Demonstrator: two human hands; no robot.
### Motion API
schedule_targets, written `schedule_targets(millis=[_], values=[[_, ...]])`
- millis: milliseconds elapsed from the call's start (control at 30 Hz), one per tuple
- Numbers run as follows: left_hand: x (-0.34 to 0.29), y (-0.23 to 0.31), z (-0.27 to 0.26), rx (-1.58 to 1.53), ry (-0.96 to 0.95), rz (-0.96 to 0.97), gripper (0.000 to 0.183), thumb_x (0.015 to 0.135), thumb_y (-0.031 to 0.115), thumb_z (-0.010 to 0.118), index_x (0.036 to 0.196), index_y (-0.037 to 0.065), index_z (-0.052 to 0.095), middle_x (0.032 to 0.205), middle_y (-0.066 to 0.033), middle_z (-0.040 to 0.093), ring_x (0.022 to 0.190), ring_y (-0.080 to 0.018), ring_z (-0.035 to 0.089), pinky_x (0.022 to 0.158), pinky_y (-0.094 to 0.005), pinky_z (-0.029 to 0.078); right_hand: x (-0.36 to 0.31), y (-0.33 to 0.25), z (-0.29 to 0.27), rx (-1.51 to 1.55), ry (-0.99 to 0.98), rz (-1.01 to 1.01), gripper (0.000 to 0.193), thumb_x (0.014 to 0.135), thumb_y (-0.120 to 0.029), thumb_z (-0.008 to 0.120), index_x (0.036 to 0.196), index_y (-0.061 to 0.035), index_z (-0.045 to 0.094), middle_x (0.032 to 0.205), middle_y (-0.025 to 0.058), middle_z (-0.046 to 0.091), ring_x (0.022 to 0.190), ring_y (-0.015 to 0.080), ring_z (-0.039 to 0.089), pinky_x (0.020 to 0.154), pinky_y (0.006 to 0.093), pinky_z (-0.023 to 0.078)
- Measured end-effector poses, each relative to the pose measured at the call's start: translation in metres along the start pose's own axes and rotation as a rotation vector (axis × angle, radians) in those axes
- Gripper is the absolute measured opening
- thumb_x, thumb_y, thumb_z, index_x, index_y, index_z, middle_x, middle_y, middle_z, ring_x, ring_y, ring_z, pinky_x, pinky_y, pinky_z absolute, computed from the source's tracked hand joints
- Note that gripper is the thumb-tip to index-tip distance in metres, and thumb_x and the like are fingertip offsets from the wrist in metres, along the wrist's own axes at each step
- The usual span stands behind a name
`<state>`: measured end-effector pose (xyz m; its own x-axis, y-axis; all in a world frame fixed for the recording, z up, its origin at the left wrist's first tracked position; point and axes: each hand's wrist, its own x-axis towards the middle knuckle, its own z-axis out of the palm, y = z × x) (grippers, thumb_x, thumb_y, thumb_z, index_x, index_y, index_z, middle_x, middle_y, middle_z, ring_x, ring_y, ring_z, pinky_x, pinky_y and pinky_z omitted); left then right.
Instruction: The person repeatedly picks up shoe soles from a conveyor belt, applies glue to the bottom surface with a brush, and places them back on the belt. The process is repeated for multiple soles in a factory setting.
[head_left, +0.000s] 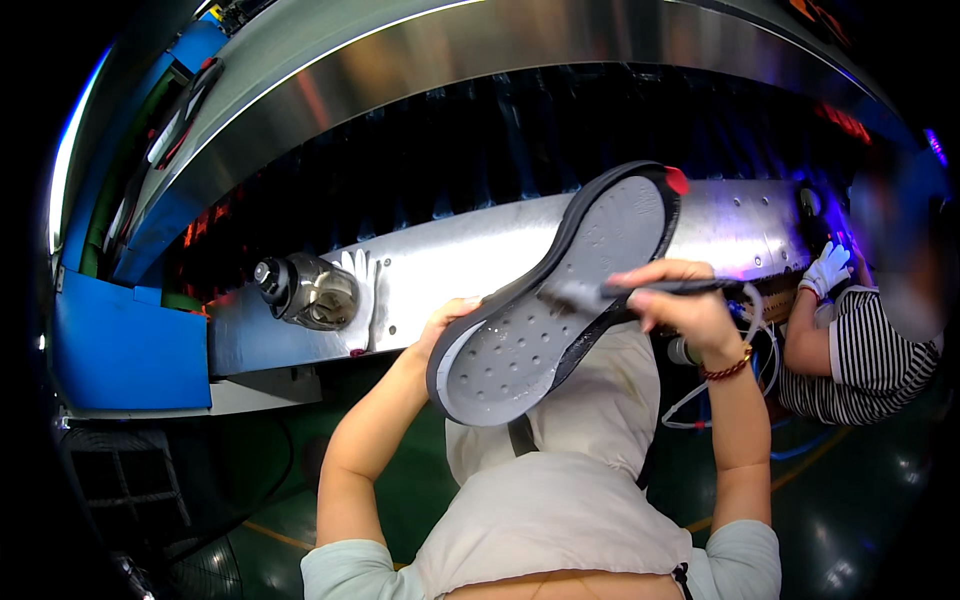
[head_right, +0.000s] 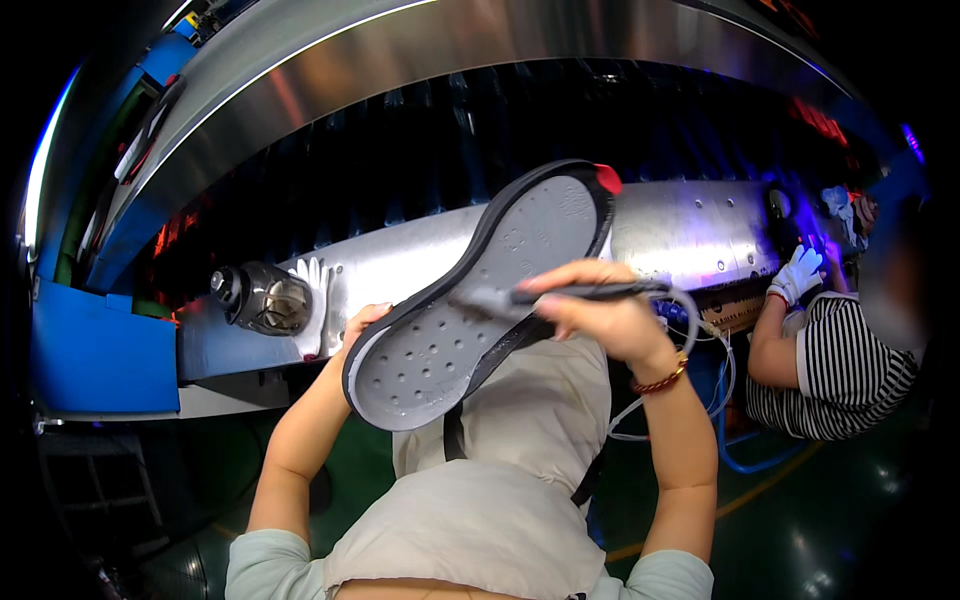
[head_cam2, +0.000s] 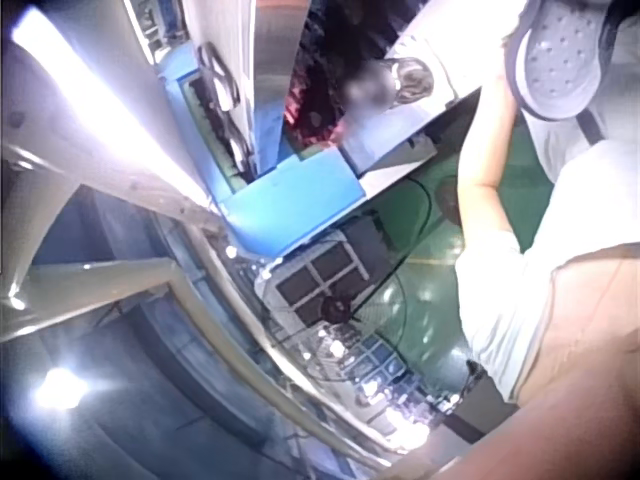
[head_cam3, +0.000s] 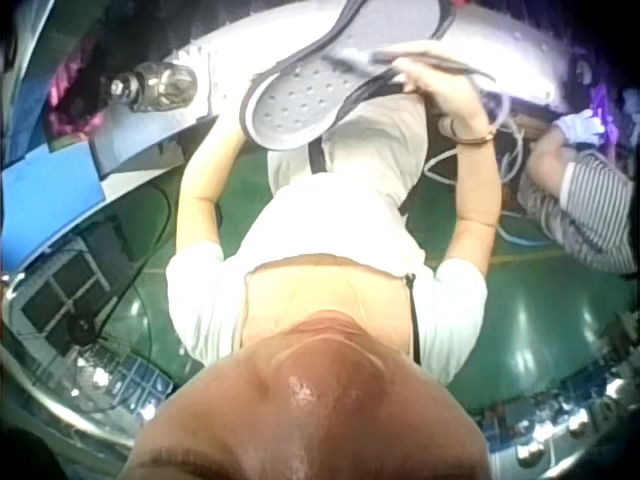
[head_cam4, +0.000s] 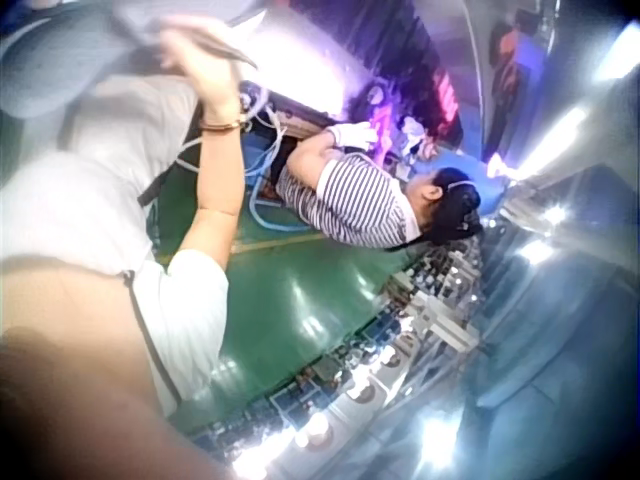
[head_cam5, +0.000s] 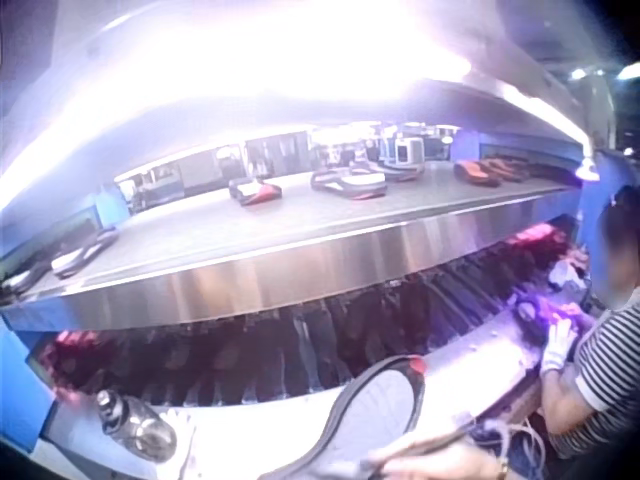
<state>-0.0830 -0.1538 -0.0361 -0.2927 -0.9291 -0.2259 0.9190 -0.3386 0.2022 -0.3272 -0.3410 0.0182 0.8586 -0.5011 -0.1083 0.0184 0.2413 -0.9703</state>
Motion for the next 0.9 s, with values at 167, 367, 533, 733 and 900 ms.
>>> schedule_targets(millis=[167,367,533,733,900], values=[[0.005,-0.011,0.026,-0.095,0.191,-0.036,0.044,0.078,0.026,0.049,0.114,0.000,0.049,0.108,-0.0172,0.055,0.096,-0.0274,0.057,0.088,-0.0377,0.042,0.024,0.039,-0.016,-0.496,0.646,-0.418,0.018,0.074,0.001,0.060,0.092,0.0024,0.061,0.082,0.0080,0.063,0.064,0.0073,0.054,0.057,0.0189,0.043],[-0.002,0.004,0.014,0.400,0.267,0.138,0.040,0.080,0.027,0.048,0.109,0.000,0.052,0.106,-0.0137,0.057,0.094,-0.0230,0.057,0.085,-0.0354,0.043,-0.030,0.033,0.027,0.115,0.091,-0.213,0.016,0.076,-0.005,0.059,0.091,0.0019,0.060,0.092,0.0174,0.061,0.051,0.0061,0.051,0.052,0.0182,0.041],[-0.033,0.049,0.090,0.503,0.263,0.523,0.050,0.077,0.038,0.047,0.111,0.002,0.052,0.105,-0.0141,0.056,0.094,-0.0242,0.056,0.082,-0.0367,0.043,-0.032,0.059,-0.019,0.760,0.192,-0.493,0.025,0.084,-0.009,0.050,0.106,0.0024,0.049,0.109,0.0236,0.052,0.040,0.0068,0.039,0.042,0.0191,0.031],[0.014,0.189,0.171,0.401,-0.397,0.819,0.073,0.083,0.056,0.027,0.132,0.002,0.020,0.131,-0.0287,0.022,0.118,-0.0459,0.029,0.097,-0.0562,0.024,-0.028,0.056,-0.016,0.796,0.262,-0.390,0.023,0.083,-0.006,0.050,0.104,0.0022,0.050,0.106,0.0218,0.054,0.045,0.0065,0.040,0.043,0.0182,0.032],[0.058,0.234,0.178,-0.148,0.036,1.159,0.056,0.087,0.048,0.024,0.118,0.004,0.038,0.125,-0.0136,0.041,0.114,-0.0276,0.041,0.093,-0.0471,0.032,-0.031,0.063,-0.014,0.785,0.391,-0.329,0.022,0.082,-0.005,0.050,0.103,0.0016,0.050,0.105,0.0209,0.054,0.048,0.0079,0.041,0.046,0.0193,0.034]])
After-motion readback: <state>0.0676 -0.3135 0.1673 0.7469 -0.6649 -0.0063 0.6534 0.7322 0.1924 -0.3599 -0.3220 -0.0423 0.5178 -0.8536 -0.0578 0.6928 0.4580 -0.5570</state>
